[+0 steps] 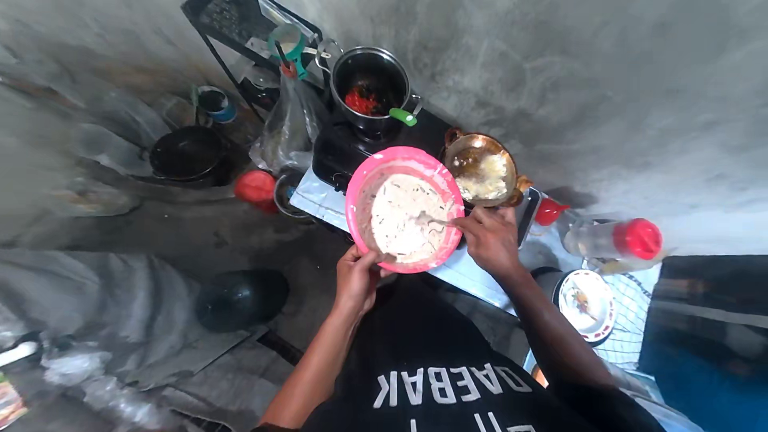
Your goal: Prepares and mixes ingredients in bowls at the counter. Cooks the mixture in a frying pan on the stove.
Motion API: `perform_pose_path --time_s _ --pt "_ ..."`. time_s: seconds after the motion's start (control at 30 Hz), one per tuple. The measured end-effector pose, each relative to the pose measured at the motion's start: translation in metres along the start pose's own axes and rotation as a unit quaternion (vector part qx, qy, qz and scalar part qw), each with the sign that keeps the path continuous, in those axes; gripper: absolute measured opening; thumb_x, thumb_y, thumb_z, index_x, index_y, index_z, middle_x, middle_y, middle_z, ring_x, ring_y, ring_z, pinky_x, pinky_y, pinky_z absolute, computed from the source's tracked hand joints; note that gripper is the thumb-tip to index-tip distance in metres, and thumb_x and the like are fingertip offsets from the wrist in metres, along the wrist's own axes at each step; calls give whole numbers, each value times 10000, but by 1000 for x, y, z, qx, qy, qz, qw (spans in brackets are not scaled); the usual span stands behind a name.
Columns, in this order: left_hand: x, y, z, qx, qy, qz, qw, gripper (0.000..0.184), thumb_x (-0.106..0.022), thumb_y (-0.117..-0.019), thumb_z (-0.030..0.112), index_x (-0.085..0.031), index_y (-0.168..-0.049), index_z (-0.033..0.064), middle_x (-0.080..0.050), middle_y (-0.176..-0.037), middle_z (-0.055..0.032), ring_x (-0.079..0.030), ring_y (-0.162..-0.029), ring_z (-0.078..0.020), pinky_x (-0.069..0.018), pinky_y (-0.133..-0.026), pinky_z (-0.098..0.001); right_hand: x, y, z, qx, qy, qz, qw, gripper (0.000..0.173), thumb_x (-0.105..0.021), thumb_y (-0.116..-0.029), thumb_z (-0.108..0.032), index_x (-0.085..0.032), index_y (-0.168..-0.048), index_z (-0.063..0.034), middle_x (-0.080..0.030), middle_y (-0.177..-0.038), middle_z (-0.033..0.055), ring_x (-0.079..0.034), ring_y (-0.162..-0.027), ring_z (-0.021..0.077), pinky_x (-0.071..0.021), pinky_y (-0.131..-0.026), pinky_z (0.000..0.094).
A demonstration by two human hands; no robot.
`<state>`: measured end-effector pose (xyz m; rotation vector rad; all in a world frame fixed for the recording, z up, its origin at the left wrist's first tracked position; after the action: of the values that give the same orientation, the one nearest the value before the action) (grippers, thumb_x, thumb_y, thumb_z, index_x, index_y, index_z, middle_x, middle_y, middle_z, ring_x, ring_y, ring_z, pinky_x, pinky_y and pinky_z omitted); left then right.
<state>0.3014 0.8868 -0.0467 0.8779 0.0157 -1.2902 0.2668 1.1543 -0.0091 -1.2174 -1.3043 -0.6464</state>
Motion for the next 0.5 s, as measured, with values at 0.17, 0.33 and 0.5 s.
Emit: perform_pose_path --time_s 0.17,0.33,0.5 --pt "0 -8 8 12 -9 -2 1000 96 -549 -934 -40 -604 -1004 -3 -708 -844 -163 -708 -675 -246 -623 -622 -397 -8 17 -10 12 -69 -125 990 221 -585 -1008 -223 -798 -1054 -260 -657 -869 4 -627 -808 178 -446 -883 485" --pt "1 -15 11 32 -23 -15 999 95 -560 -930 -54 -594 -1011 -19 -699 -851 -163 -707 -677 -250 -631 -622 -407 -15 22 -11 -86 -154 -156 972 191 -627 -1001 -274 -799 -1064 -219 -747 -975 -17 -689 -890 159 -473 -923 512" --pt "2 -21 13 53 -40 -27 997 101 -574 -916 -62 -595 -1005 -19 -700 -828 -154 -716 -694 -256 -637 -650 -418 -16 32 -10 -134 -210 -104 963 162 -654 -985 -239 -798 -1045 -200 -762 -980 -30 -692 -852 127 -484 -898 519"
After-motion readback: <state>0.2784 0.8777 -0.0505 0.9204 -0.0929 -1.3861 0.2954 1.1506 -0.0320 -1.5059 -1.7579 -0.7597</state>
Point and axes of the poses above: each hand's wrist, its own y-axis away from the middle knuckle, its own x-axis out of the back of the hand, z = x × y, the point moved 2 cm from there along -y, towards the middle knuckle
